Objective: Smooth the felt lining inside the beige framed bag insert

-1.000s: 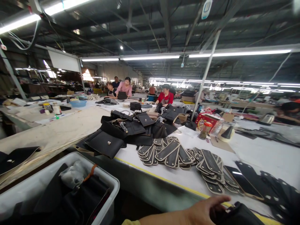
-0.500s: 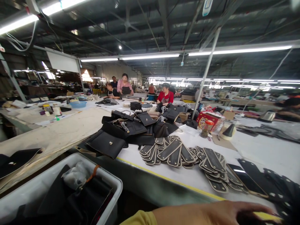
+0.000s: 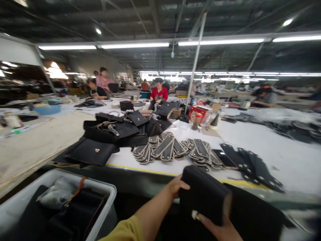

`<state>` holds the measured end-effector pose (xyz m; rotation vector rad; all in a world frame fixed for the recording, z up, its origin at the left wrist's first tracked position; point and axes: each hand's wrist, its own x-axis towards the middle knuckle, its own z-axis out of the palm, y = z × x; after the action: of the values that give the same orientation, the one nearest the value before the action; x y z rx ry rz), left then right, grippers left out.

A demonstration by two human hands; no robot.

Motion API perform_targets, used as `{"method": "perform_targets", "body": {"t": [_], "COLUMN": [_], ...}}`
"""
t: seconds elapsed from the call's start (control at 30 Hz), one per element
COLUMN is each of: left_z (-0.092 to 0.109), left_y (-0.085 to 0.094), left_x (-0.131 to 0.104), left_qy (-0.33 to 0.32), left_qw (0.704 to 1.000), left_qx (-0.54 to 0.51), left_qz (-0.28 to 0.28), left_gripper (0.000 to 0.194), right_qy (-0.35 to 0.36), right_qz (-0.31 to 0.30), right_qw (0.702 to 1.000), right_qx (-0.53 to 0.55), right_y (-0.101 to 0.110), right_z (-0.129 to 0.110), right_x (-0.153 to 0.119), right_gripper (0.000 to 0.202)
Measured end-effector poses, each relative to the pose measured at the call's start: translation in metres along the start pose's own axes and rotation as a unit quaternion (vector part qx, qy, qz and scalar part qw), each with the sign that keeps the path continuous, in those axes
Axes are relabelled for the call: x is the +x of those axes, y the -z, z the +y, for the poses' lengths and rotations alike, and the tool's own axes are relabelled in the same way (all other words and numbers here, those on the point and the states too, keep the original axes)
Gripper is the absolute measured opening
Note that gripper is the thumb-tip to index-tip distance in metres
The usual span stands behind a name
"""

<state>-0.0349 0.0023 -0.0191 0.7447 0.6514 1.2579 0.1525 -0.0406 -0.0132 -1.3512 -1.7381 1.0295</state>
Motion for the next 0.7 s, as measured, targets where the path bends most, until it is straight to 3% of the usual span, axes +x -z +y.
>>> {"method": "perform_targets", "body": {"t": [0.07, 0.13, 0.23, 0.4, 0.57, 0.63, 0.7], "left_z": [0.001, 0.006, 0.016, 0.024, 0.035, 0.041, 0.044], "left_y": [0.009, 0.016, 0.015, -0.015, -0.043, -0.048, -0.052], "left_x": [-0.016, -0.024, -0.029, -0.051, -0.077, -0.083, -0.085], "left_qy": [-0.004, -0.006, -0.042, -0.043, -0.049, -0.036, -0.031], "left_qw": [1.000, 0.999, 0.995, 0.979, 0.983, 0.980, 0.971], "left_qx": [-0.015, -0.024, 0.013, 0.072, 0.140, 0.179, 0.218], "left_qz": [0.017, 0.027, 0.084, 0.187, 0.109, 0.083, 0.092], "left_gripper": [0.051, 0.049, 0.058, 0.077, 0.061, 0.055, 0.053], "right_qy": [-0.035, -0.021, 0.003, 0.001, 0.029, 0.063, 0.106], "right_qz": [-0.070, -0.084, 0.000, 0.051, 0.074, 0.056, 0.025], "right_qw": [0.995, 0.993, 1.000, 0.999, 0.997, 0.996, 0.994], "right_qx": [0.067, 0.077, 0.020, -0.006, -0.016, -0.008, 0.009], "right_y": [-0.011, -0.018, -0.022, -0.023, -0.014, -0.009, -0.005], "right_z": [-0.006, -0.010, -0.009, -0.001, 0.010, 0.013, 0.012], "right_x": [-0.001, 0.002, 0.008, 0.019, 0.020, 0.012, 0.001], "right_gripper": [0.070, 0.072, 0.058, 0.036, 0.034, 0.036, 0.040]}}
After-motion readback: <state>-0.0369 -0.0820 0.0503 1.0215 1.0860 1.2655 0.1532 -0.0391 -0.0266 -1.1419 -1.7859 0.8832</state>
